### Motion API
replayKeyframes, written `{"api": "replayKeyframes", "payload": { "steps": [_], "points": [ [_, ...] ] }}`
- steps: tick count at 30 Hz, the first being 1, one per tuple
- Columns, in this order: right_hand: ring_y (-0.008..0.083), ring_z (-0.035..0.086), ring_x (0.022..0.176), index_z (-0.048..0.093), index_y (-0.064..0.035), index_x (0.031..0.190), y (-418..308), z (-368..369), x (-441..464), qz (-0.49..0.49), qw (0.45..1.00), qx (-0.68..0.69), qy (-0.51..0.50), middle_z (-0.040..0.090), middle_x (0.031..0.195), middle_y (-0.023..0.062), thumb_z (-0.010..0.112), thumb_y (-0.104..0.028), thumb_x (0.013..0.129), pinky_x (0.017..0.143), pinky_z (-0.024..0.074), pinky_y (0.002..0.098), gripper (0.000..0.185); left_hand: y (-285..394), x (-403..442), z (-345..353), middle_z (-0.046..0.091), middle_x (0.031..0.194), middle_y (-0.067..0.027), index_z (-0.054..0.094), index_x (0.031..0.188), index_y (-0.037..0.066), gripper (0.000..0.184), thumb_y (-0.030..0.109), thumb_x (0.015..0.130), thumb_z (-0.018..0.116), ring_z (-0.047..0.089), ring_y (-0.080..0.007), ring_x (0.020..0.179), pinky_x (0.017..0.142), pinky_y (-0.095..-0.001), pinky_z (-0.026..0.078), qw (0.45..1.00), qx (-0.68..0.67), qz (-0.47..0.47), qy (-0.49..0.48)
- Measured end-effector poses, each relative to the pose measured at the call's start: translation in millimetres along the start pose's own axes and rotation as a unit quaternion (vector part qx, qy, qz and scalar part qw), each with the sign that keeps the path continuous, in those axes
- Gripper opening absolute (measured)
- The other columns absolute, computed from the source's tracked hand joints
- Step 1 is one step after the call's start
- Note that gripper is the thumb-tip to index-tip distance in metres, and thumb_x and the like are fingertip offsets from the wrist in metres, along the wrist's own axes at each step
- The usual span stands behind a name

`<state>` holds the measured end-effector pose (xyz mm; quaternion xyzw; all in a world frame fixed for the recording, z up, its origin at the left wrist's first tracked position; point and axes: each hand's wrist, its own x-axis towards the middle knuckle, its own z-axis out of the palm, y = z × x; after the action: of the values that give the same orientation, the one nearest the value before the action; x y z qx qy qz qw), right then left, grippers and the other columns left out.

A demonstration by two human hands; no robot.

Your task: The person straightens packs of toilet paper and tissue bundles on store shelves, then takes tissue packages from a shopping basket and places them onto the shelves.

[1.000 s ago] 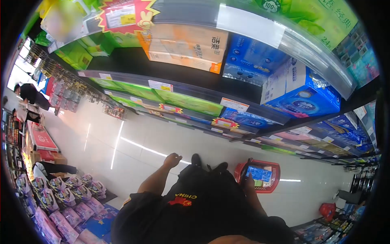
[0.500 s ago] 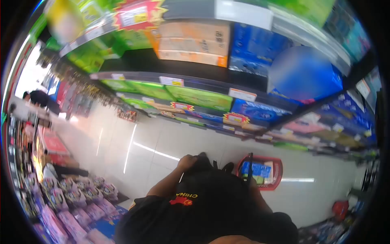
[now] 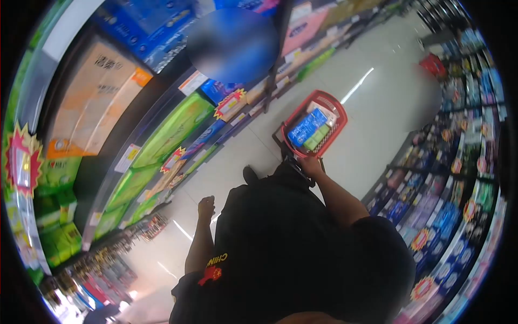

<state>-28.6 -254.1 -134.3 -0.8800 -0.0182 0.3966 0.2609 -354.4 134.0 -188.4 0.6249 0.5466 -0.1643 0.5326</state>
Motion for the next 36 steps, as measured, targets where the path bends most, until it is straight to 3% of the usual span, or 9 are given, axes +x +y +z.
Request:
{"api": "replayKeyframes", "payload": {
  "steps": [3,6,11,16,19,26,28,30,36],
  "points": [
    [0.0321,0.070,0.083,0.071,-0.0003,0.088,13.4,28.4,-12.8,0.058,0.996,0.064,-0.001,0.070,0.082,0.0219,0.053,-0.049,0.088,0.078,0.0524,0.0442,0.051,40.4,-4.5,-9.2,0.063,0.083,-0.0052,0.064,0.114,0.002,0.044,0.038,0.089,0.064,0.061,-0.0138,0.069,0.054,-0.0301,0.051,0.999,0.034,0.024,-0.004],
    [0.0331,0.070,0.078,0.071,0.0015,0.088,25.2,50.2,-30.0,-0.017,0.999,-0.022,0.032,0.071,0.081,0.0206,0.053,-0.050,0.090,0.078,0.0532,0.0445,0.054,66.4,0.9,-13.6,0.063,0.095,-0.0054,0.062,0.119,0.004,0.042,0.036,0.091,0.060,0.062,-0.0169,0.079,0.060,-0.0318,0.050,0.995,0.059,0.052,-0.059],
    [0.0298,0.069,0.083,0.072,0.0018,0.095,37.3,52.5,-28.6,0.087,0.991,0.087,-0.045,0.070,0.087,0.0214,0.057,-0.051,0.089,0.077,0.0533,0.0408,0.055,101.0,-1.3,0.1,0.063,0.088,-0.0048,0.065,0.117,0.003,0.043,0.037,0.091,0.063,0.061,-0.0129,0.075,0.057,-0.0286,0.050,0.992,0.060,0.084,-0.072],
    [0.0273,0.066,0.076,0.069,0.0010,0.108,39.5,40.8,-26.3,0.111,0.970,0.188,-0.106,0.067,0.087,0.0172,0.058,-0.050,0.091,0.071,0.0527,0.0429,0.055,118.0,-13.0,8.1,0.064,0.099,-0.0050,0.061,0.122,0.004,0.041,0.032,0.092,0.059,0.063,-0.0166,0.084,0.065,-0.0323,0.052,0.988,0.104,0.065,-0.095],
    [0.0230,0.067,0.067,0.066,-0.0003,0.110,36.1,32.9,-20.3,0.206,0.904,0.371,-0.044,0.066,0.081,0.0136,0.061,-0.043,0.091,0.058,0.0539,0.0369,0.048,109.5,-15.3,9.0,0.065,0.093,-0.0063,0.063,0.120,0.003,0.042,0.033,0.092,0.061,0.062,-0.0145,0.077,0.060,-0.0296,0.051,0.991,0.098,0.061,-0.074],
    [0.0190,0.067,0.060,0.068,-0.0024,0.109,66.0,24.0,49.2,0.190,0.939,0.283,0.049,0.069,0.083,0.0136,0.059,-0.045,0.088,0.050,0.0532,0.0328,0.048,106.0,-45.0,14.8,0.064,0.086,-0.0063,0.064,0.117,0.001,0.040,0.033,0.093,0.060,0.060,-0.0125,0.072,0.055,-0.0272,0.050,0.989,0.140,0.004,-0.038],
    [0.0327,0.071,0.089,0.069,-0.0029,0.112,102.8,43.9,98.7,0.165,0.966,0.181,0.085,0.072,0.094,0.0197,0.063,-0.051,0.082,0.082,0.0545,0.0432,0.057,114.1,-56.2,22.9,0.064,0.089,-0.0069,0.064,0.117,0.000,0.042,0.035,0.094,0.058,0.061,-0.0132,0.074,0.055,-0.0280,0.050,0.988,0.149,0.002,-0.046],
    [0.0376,0.063,0.110,0.063,-0.0020,0.122,85.9,22.1,103.1,0.186,0.956,0.136,0.183,0.067,0.113,0.0228,0.065,-0.052,0.081,0.095,0.0485,0.0471,0.065,126.0,-62.7,34.8,0.064,0.090,-0.0067,0.064,0.118,0.001,0.043,0.035,0.094,0.058,0.061,-0.0136,0.074,0.057,-0.0281,0.051,0.984,0.166,0.005,-0.060],
    [0.0395,0.056,0.120,0.048,0.0033,0.134,68.6,-35.7,146.3,0.226,0.937,0.143,0.226,0.052,0.133,0.0265,0.075,-0.054,0.076,0.097,0.0486,0.0467,0.085,202.7,-99.4,97.6,0.066,0.106,-0.0063,0.058,0.128,0.003,0.041,0.028,0.097,0.056,0.064,-0.0156,0.093,0.070,-0.0295,0.053,0.981,0.179,-0.007,-0.079]
  ]
}}
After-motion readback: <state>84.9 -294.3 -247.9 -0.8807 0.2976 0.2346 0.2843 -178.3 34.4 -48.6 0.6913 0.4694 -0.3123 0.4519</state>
